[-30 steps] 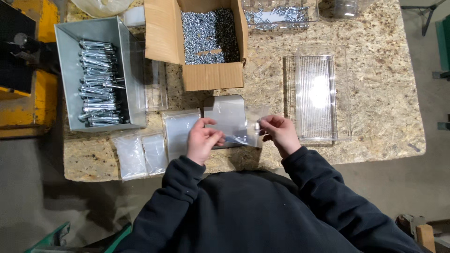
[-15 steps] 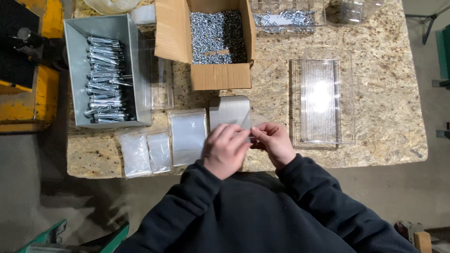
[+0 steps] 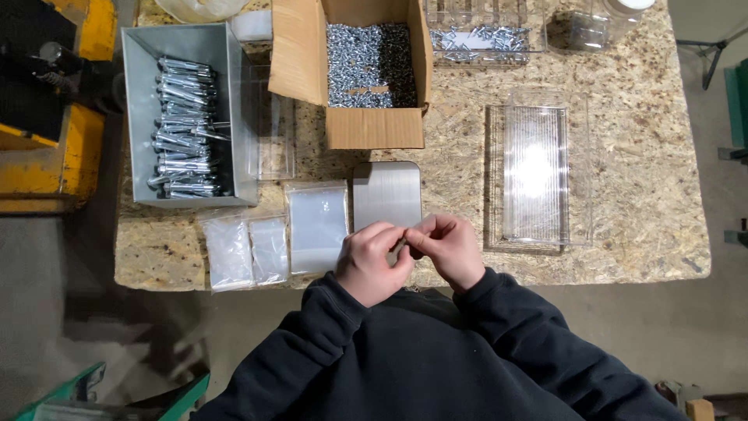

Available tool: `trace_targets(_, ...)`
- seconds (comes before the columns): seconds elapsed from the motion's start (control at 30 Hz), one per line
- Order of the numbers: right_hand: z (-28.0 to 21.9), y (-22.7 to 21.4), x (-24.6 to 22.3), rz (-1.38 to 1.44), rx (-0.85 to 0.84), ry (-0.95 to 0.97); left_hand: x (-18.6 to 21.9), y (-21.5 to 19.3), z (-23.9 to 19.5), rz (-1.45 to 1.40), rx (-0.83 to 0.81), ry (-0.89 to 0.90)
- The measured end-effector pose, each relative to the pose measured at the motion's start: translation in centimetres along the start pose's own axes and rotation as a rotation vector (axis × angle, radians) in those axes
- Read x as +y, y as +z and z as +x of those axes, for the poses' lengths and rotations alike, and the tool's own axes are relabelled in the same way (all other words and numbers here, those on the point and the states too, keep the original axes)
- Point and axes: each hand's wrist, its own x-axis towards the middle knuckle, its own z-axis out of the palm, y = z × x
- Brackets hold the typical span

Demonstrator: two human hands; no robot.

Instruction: The person places metal bolts into small plastic bags, weighs the bags on a digital scale, and organizes the bags on a tray.

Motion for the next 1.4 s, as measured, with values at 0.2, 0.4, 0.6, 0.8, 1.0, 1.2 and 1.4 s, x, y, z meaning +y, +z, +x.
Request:
trace_targets(0.2, 0.6, -1.3, 2.9, -0.073, -0.105, 0.055, -1.2, 0.1, -1.6, 0.046, -0.105, 0.03)
trace_targets(0.4, 0.7, -1.3, 2.8, -0.064, -0.205, 0.065, -0.6, -1.0, -1.5, 0.048, -0.149, 0.009)
trace_targets(0.6, 0.9, -0.2, 1.6, -0.058, -0.293, 0.079, -0.9, -1.8, -0.7, -0.112, -0.039, -0.187)
trace_targets(0.8, 1.2, 0.8, 2.8, -0.222, -0.372, 0.121, -2.0, -2.4, -1.7, -0.069, -0.057, -0.242)
trace_targets(1.0, 0.0, 2.7, 0.1, -0.428, -0.409, 0.118, -5.5, -1.7, -2.9, 0.258, 0.172, -0.198)
trace_targets(1.2, 2.2, 2.4, 2.6, -0.443, -0.364, 0.184, -4.8, -4.4, -2.3, 0.393, 0.165, -0.209)
trace_targets(1.4, 3.0, 3.4, 1.0, -0.202, -0.429, 0.272, -2.1, -6.9, -2.3, -0.349, -0.128, -0.005)
